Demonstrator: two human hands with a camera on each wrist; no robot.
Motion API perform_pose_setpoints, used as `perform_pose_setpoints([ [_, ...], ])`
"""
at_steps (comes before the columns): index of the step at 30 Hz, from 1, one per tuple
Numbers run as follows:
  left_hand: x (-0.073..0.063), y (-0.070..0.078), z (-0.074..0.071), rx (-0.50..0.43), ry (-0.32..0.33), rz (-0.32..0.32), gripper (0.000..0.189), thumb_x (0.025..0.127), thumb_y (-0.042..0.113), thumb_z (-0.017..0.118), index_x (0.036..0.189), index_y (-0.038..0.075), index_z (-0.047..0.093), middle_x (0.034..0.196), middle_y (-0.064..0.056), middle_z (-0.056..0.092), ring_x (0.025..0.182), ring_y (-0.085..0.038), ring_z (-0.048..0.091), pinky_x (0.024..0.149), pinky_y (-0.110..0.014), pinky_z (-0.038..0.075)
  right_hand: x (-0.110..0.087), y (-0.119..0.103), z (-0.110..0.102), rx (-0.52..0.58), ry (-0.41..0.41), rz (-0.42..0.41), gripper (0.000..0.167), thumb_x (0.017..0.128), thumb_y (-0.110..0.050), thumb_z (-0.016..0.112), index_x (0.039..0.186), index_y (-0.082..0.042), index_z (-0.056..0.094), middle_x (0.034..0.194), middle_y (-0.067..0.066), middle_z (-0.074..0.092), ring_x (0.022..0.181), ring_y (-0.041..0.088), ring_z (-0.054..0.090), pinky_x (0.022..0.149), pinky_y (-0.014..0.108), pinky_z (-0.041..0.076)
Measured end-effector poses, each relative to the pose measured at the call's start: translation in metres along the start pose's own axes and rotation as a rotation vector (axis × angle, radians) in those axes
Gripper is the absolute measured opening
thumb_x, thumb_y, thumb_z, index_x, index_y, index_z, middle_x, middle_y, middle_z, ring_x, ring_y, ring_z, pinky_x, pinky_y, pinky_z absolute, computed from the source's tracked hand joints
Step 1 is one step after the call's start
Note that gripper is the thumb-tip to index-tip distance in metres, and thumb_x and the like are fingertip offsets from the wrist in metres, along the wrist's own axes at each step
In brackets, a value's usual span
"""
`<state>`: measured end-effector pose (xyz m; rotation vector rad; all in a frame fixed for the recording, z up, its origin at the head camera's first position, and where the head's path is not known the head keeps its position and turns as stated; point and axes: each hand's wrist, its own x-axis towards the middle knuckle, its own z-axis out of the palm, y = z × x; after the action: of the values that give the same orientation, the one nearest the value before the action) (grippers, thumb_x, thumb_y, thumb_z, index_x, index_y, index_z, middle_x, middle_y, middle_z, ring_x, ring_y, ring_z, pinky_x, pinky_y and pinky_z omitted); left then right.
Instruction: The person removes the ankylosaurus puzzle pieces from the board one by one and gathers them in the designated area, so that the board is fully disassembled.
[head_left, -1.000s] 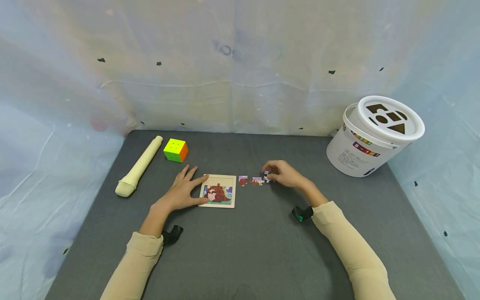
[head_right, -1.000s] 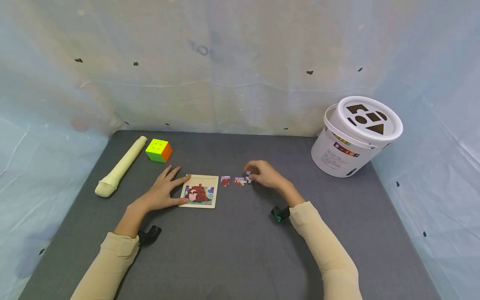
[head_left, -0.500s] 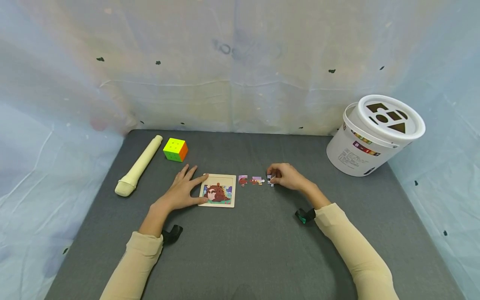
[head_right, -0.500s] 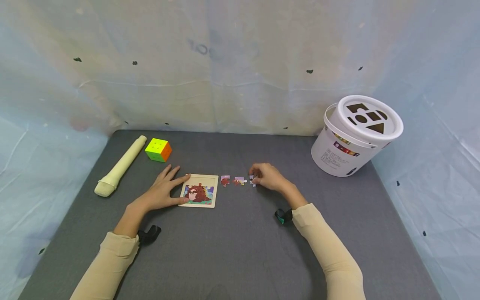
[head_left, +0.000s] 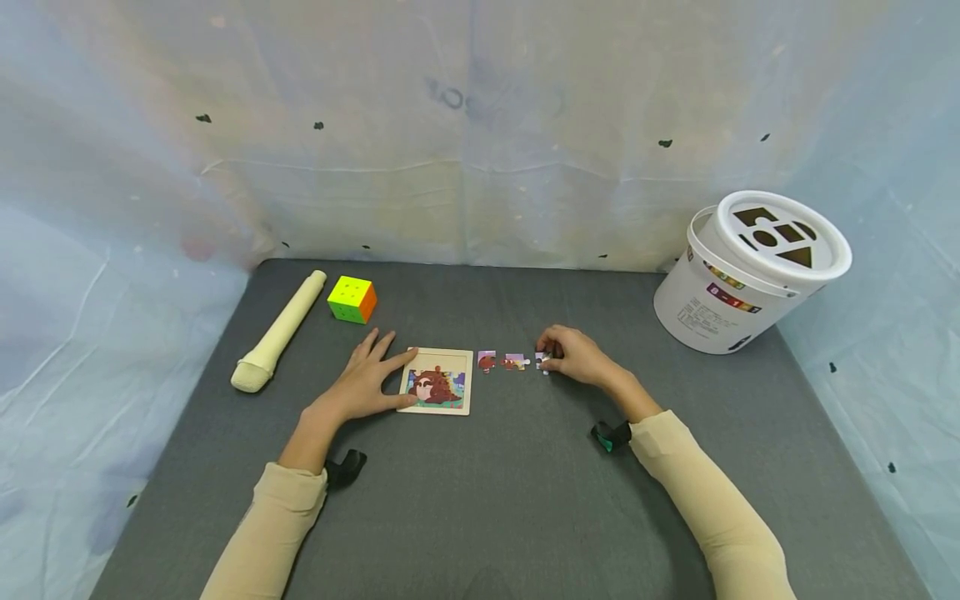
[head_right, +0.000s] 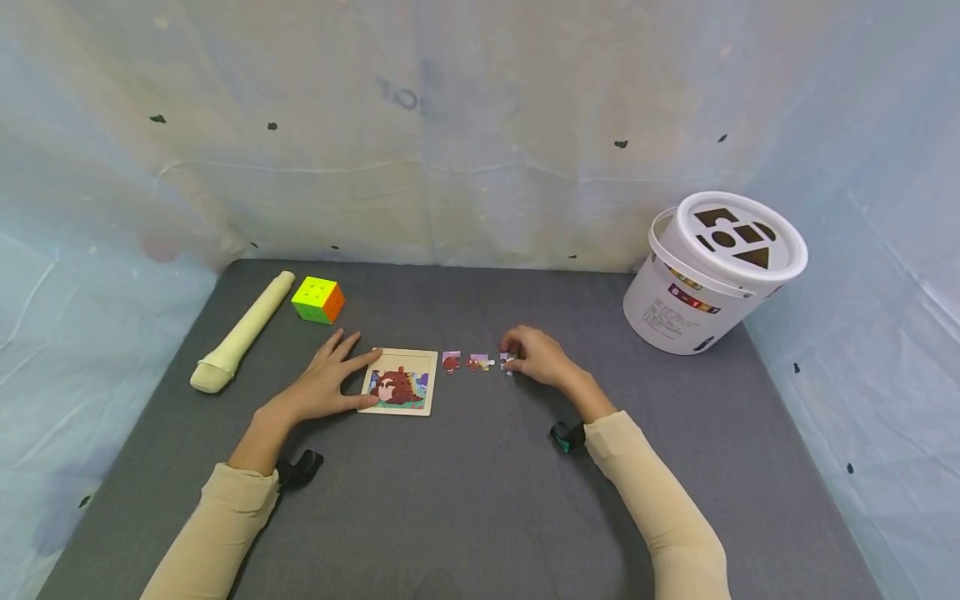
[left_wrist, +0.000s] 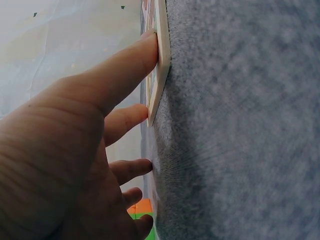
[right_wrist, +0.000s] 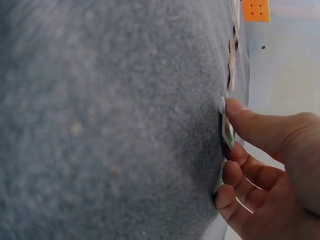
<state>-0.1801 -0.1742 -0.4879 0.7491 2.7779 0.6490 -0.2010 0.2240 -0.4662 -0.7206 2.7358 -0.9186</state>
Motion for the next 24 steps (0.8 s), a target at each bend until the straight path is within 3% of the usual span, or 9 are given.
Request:
perform_pose_setpoints([
  [7,-0.001,-0.001,-0.001,-0.01,-0.002,0.002,0.085,0.084,0.056,0.074,0.153,0.016,0.043,0.161,-0.027,0.017,0.148,-0.051,-0.001,0.11,-0.073,0.01,0.001,0.001,0.0,-0.012,-0.002,0.007,0.017,0.086,-0.01,0.079,0.099,-0.004,0.07,0.092,0.006,0.06,0.078,0.018,0.054,0.069,0.033,0.045],
  [11,-0.002,-0.004,-0.001,-0.022,0.003,0.014,0.082,0.086,0.053,0.073,0.153,0.016,0.043,0.161,-0.027,0.018,0.147,-0.051,0.0,0.109,-0.075,0.011,0.005,-0.006,0.001,-0.009,0.036,0.003,0.014,0.088,-0.011,0.077,0.099,-0.004,0.072,0.092,0.005,0.06,0.076,0.016,0.054,0.067,0.034,0.045],
  [17,-0.003,-0.007,-0.003,-0.049,0.003,0.025,0.085,0.083,0.051,0.077,0.153,0.016,0.043,0.161,-0.027,0.017,0.148,-0.051,-0.001,0.108,-0.076,0.012,0.027,-0.044,0.02,0.038,0.099,-0.094,0.014,0.091,-0.007,0.073,0.103,0.0,0.072,0.095,0.007,0.062,0.077,0.017,0.055,0.07,0.035,0.047],
  [24,-0.002,-0.007,-0.004,-0.064,0.0,0.033,0.087,0.081,0.052,0.079,0.152,0.015,0.044,0.161,-0.028,0.017,0.147,-0.052,0.0,0.108,-0.076,0.012,0.058,-0.1,0.056,0.155,-0.059,-0.206,0.026,0.092,-0.001,0.07,0.118,0.004,0.068,0.109,0.015,0.066,0.093,0.026,0.063,0.075,0.028,0.052],
])
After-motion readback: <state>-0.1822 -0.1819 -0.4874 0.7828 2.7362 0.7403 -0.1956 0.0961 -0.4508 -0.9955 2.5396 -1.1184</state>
